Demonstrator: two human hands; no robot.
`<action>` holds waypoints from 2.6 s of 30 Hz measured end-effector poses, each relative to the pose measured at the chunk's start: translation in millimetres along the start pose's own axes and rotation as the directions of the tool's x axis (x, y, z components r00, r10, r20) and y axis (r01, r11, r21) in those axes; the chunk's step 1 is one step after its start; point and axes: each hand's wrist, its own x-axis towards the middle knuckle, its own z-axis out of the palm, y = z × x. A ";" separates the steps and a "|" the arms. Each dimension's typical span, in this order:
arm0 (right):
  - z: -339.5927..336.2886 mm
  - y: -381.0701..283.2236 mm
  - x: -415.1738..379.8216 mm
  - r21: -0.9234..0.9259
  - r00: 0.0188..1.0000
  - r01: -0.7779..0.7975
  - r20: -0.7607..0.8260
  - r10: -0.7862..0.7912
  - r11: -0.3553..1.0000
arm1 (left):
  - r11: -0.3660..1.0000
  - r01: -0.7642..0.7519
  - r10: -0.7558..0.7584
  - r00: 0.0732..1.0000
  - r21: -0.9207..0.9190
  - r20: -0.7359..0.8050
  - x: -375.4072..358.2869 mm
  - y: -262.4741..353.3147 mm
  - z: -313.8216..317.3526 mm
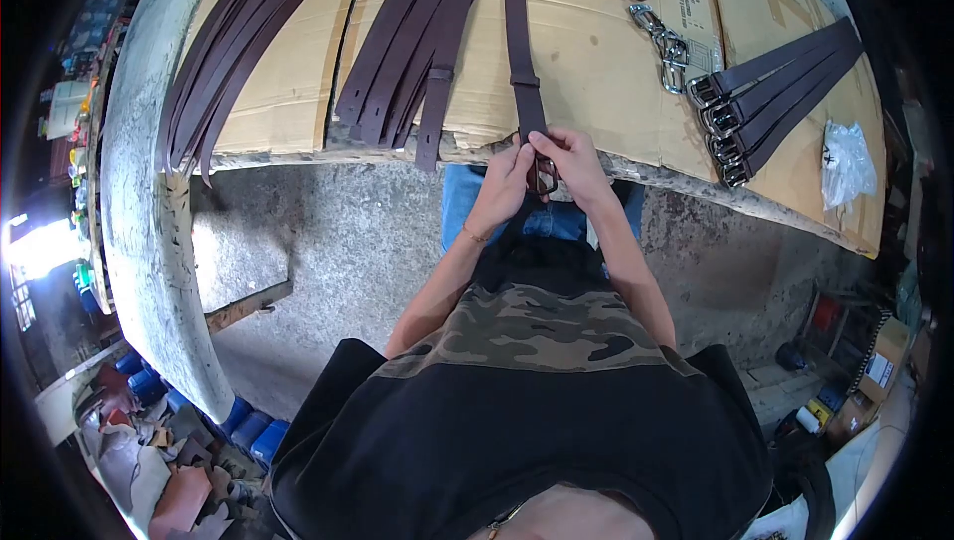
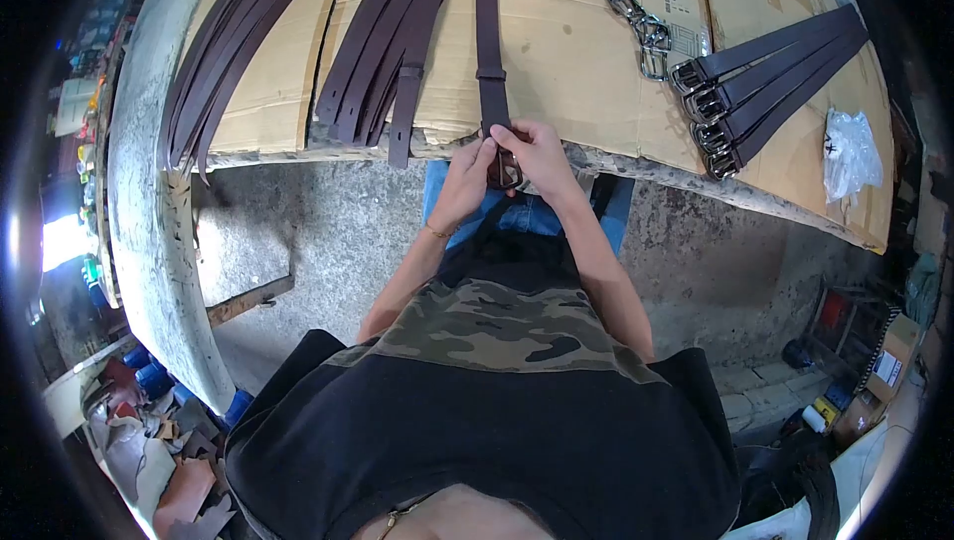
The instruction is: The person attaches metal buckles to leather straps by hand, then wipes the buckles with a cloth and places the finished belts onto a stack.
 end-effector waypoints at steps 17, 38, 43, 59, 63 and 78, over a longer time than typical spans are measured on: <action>2.3 6.9 -2.7 0.012 0.995 -0.030 -0.098 0.031 0.999 | 0.983 0.046 -0.008 0.977 -0.177 0.211 -7.7 -11.1 4.0; -5.1 17.1 0.6 0.192 0.982 -0.024 0.191 -0.014 0.981 | 0.990 0.073 -0.081 0.995 -0.120 -0.063 -10.2 -8.4 8.0; 8.0 24.8 6.0 0.217 0.996 0.068 0.045 -0.080 0.974 | 0.998 0.005 -0.009 0.998 -0.066 -0.062 -8.0 -15.8 0.8; 13.3 -1.0 -5.3 0.017 1.000 0.012 -0.016 -0.012 1.000 | 0.997 -0.038 0.041 0.998 -0.064 0.050 -9.0 -19.9 0.2; -4.2 5.1 -1.2 -0.088 1.000 0.027 -0.014 -0.028 0.996 | 0.984 -0.060 0.069 0.997 -0.169 0.045 -8.1 -27.1 10.0; -2.5 24.4 5.4 -0.168 0.963 0.242 -0.076 -0.257 0.956 | 0.996 -0.090 0.090 0.990 0.010 -0.108 -9.0 -25.0 -1.7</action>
